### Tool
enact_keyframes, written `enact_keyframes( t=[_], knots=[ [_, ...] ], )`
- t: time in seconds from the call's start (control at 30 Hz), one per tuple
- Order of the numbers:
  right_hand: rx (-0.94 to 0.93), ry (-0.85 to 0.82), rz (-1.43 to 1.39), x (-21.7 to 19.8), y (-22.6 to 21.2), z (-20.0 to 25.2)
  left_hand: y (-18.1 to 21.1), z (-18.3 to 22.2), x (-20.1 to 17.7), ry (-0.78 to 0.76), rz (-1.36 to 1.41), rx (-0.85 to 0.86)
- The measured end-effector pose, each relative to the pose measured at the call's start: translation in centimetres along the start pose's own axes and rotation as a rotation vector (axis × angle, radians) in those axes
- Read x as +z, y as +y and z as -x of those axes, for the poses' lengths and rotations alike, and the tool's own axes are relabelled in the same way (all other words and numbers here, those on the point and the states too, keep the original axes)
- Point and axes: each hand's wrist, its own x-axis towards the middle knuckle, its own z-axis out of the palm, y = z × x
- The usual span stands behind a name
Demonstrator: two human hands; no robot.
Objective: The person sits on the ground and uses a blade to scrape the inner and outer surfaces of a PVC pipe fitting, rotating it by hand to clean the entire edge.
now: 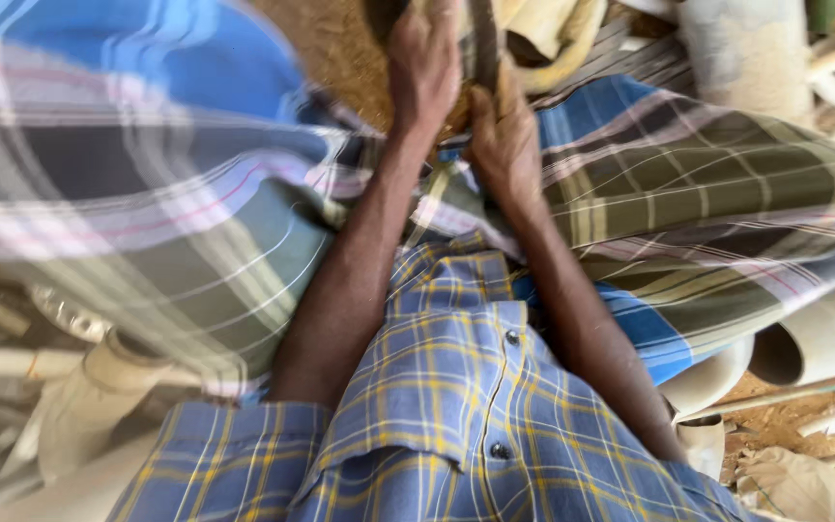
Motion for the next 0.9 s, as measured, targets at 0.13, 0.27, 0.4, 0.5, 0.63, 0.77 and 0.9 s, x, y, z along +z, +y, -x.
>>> enact_keyframes(
  t=[0.13, 0.27, 0.4, 0.5, 0.63, 0.77, 0.9],
  knots=[
    [0.260, -0.116, -0.002, 0.2, 1.8, -1.9, 0.2, 0.5, 0.7, -0.068, 0.004, -0.091],
    [0.283, -0.092, -0.030, 0.3, 0.8, -0.2, -0.3, 0.4, 0.2, 0.111, -0.018, 0.228],
    [0.201, -0.086, -0.003, 0.4, 0.6, -0.4, -0.8, -0.1, 0.4, -0.016, 0.026, -0.041],
    [0.341, -0.111, -0.042, 0.0, 1.5, -2.7, -0.5, 0.6, 0.5, -0.044, -0.033, 0.018],
    [0.062, 0.002, -0.069, -0.6, -0.6, -0.9, -0.4, -0.4, 0.6, 0.000, -0.034, 0.002],
    [0.358, -0.124, 0.047, -0.1, -0.1, -2.2, 0.3, 0.6, 0.4, 0.018, -0.207, 0.158],
    [0.351, -0.079, -0.001, -0.4, 0.9, -2.0, 1.1, 1.0, 0.2, -0.080, -0.155, -0.064]
  ],
)
